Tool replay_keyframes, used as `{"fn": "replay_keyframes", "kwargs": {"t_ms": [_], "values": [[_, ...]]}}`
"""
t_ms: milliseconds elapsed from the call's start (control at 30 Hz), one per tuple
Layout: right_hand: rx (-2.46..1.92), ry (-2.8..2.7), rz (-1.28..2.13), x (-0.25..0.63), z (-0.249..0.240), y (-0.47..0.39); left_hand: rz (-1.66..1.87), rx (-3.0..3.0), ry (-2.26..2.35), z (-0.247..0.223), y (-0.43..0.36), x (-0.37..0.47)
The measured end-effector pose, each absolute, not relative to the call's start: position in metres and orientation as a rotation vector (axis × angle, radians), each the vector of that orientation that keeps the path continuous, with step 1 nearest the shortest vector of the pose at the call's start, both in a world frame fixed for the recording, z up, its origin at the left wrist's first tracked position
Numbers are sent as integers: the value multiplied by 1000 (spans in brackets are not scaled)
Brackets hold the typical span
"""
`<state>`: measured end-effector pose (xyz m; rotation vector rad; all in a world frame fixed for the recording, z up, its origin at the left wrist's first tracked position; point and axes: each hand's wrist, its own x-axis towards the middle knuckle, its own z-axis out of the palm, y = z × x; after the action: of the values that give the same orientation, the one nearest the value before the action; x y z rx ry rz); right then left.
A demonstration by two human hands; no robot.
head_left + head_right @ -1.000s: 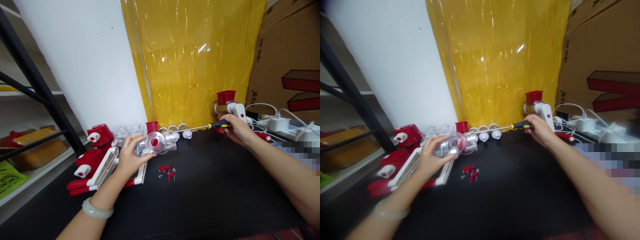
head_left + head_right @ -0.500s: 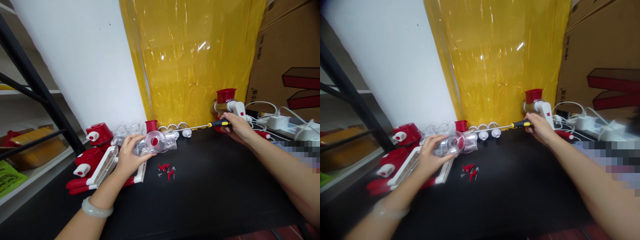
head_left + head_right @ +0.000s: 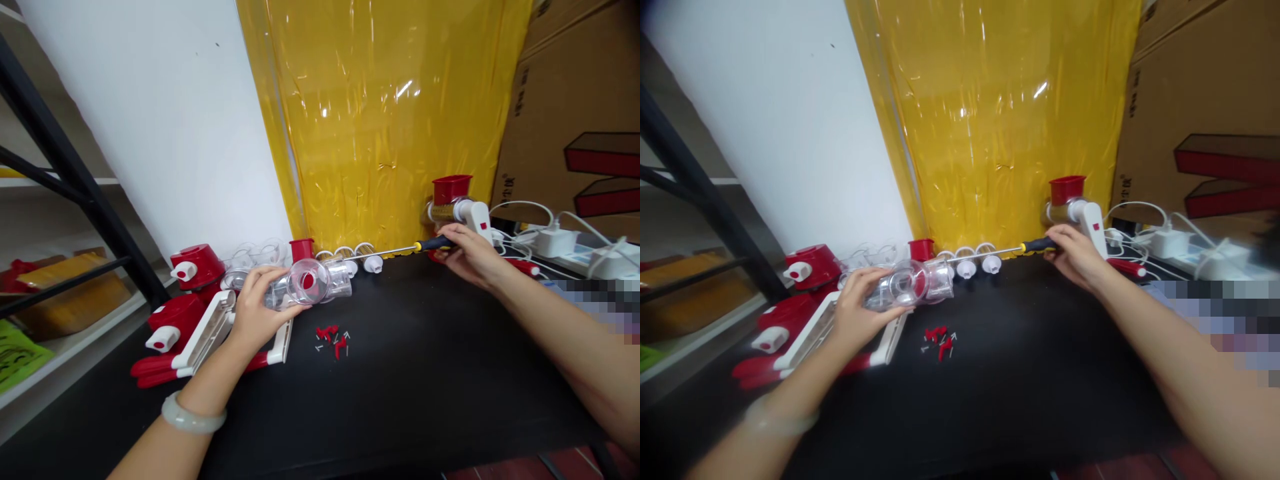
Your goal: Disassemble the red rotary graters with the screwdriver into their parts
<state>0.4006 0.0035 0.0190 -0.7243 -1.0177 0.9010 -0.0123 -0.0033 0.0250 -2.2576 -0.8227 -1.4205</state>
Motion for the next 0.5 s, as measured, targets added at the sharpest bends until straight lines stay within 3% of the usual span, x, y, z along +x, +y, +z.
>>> {"fn": "replay_keyframes", "kwargs": {"t_ms": [167, 367, 500], "values": [[-521, -980, 1091, 402, 26, -6, -1408, -2258, -799, 27, -6, -10], [-830, -1016, 853, 401, 20, 4, -1401, -2265, -824, 28, -8, -10], [-682, -998, 942, 402, 21, 0, -1418, -2253, -801, 29, -8, -9]]}}
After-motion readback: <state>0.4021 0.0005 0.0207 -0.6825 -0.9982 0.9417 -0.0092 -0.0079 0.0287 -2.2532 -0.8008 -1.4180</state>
